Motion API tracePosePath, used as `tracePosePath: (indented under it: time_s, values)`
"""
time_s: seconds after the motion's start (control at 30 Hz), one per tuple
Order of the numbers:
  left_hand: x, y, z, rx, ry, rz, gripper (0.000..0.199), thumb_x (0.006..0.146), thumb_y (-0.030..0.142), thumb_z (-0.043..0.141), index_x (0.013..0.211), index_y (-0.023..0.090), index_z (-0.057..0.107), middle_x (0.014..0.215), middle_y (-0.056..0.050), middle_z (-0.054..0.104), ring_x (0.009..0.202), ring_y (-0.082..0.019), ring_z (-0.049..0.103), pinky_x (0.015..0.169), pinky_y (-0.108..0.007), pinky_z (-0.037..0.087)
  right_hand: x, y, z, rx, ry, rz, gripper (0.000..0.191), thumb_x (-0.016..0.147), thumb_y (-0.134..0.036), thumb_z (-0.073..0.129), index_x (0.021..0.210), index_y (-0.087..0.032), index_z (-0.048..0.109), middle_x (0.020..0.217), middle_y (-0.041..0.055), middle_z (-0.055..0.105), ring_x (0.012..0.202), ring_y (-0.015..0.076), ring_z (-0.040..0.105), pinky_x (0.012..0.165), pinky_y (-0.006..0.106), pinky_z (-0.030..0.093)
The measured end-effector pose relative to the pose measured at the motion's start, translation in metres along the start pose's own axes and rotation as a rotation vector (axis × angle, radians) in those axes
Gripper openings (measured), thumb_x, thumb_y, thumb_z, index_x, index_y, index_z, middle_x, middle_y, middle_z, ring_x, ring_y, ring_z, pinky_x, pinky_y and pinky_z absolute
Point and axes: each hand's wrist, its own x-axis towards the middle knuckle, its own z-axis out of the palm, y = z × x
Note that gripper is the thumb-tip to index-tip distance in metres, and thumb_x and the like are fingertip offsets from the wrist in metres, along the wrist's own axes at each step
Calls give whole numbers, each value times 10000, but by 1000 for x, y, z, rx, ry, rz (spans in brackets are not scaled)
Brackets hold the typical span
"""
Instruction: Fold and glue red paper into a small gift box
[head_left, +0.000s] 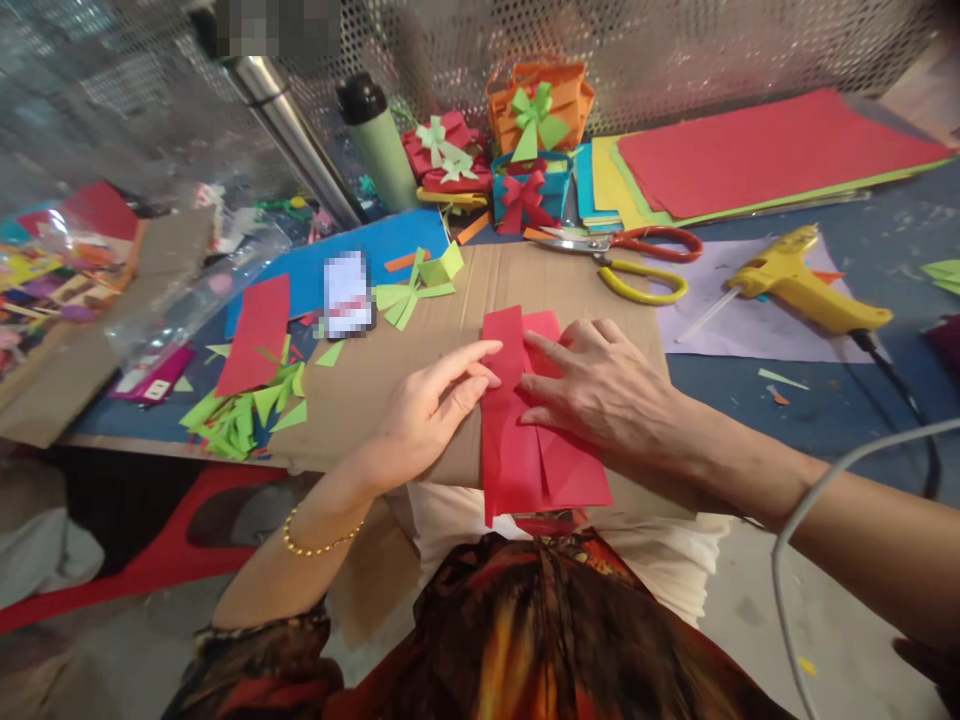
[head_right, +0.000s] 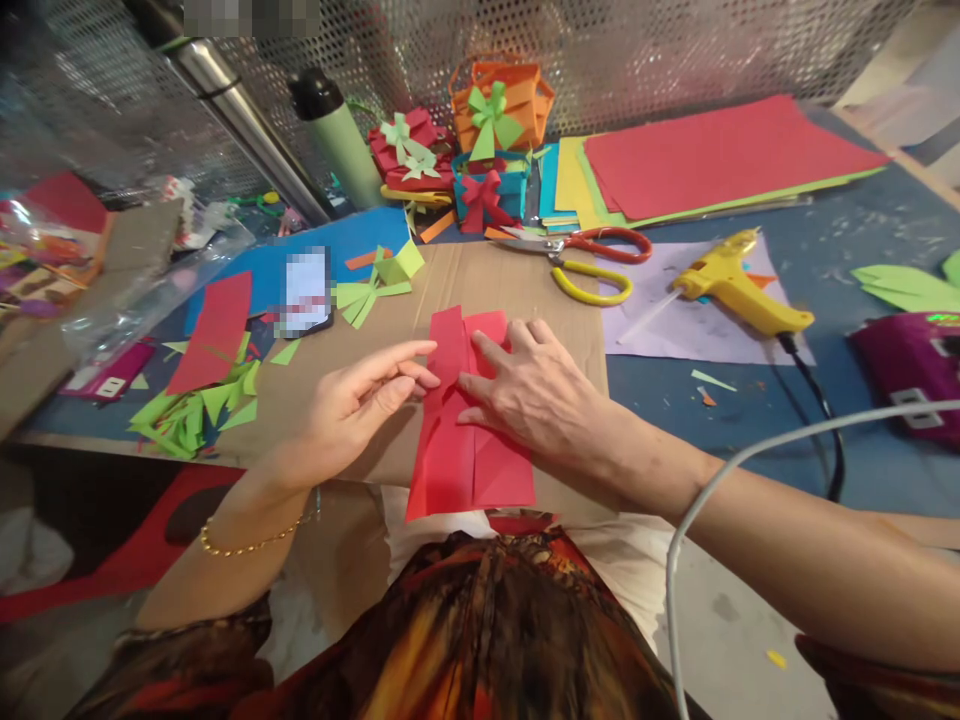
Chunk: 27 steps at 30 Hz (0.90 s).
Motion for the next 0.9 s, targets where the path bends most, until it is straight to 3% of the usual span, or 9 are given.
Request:
tracePosePath:
  time_s: [0.13, 0.27, 0.43, 0.57, 0.7, 0.9]
  values:
    - [12, 0, -9, 26, -78, 0, 360, 1044, 289, 482, 1305, 148, 687, 1052, -90, 807, 925, -173, 746, 857, -304, 587, 0, 0, -1, -8, 10, -18, 383, 1083, -490, 466, 1282, -262, 702, 1284, 157, 659, 1020, 292, 498, 858, 424, 296]
    - [33, 2, -19, 125, -209, 10, 290, 979, 155, 480, 1064, 155, 758, 1026, -73, 810, 946, -169, 749, 864, -293, 567, -1, 1, -1, -43, 22, -18, 401, 1078, -495, 482, 1345, -260, 667, 1290, 150, 662, 990, 283, 487, 835, 415, 284]
    - [62, -3, -26, 135, -367, 5, 271, 938, 84, 460, 967, 161, 717, 884, -40, 800, 836, -153, 735, 785, -286, 544, 0, 2, -5, -35, -4, -32, 349, 1066, -490, 510, 1196, -237, 712, 1246, 145, 688, 935, 278, 474, 793, 408, 279]
    - [73, -12, -24, 72, -347, -44, 209, 939, 92, 466, 998, 163, 654, 749, -16, 769, 714, -142, 698, 676, -268, 503, 0, 1, -6, -37, 7, -26, 308, 1064, -444, 528, 1209, -240, 707, 1289, 142, 691, 932, 280, 489, 801, 417, 311]
    - [71, -17, -18, 69, -346, -19, 200, 946, 140, 501, 1008, 148, 691, 703, -4, 730, 637, -126, 662, 596, -248, 451, -1, 1, -7, -44, 11, -36, 299, 1049, -423, 561, 1210, -214, 702, 1364, 155, 677, 968, 297, 521, 808, 429, 347]
    - [64, -26, -14, 157, -304, 144, 273, 956, 151, 534, 1069, 184, 780, 1061, -58, 810, 901, -174, 728, 787, -305, 522, -2, 1, -9, -32, -4, -34, 327, 1023, -409, 608, 1233, -173, 689, 1423, 172, 665, 994, 319, 544, 829, 440, 378]
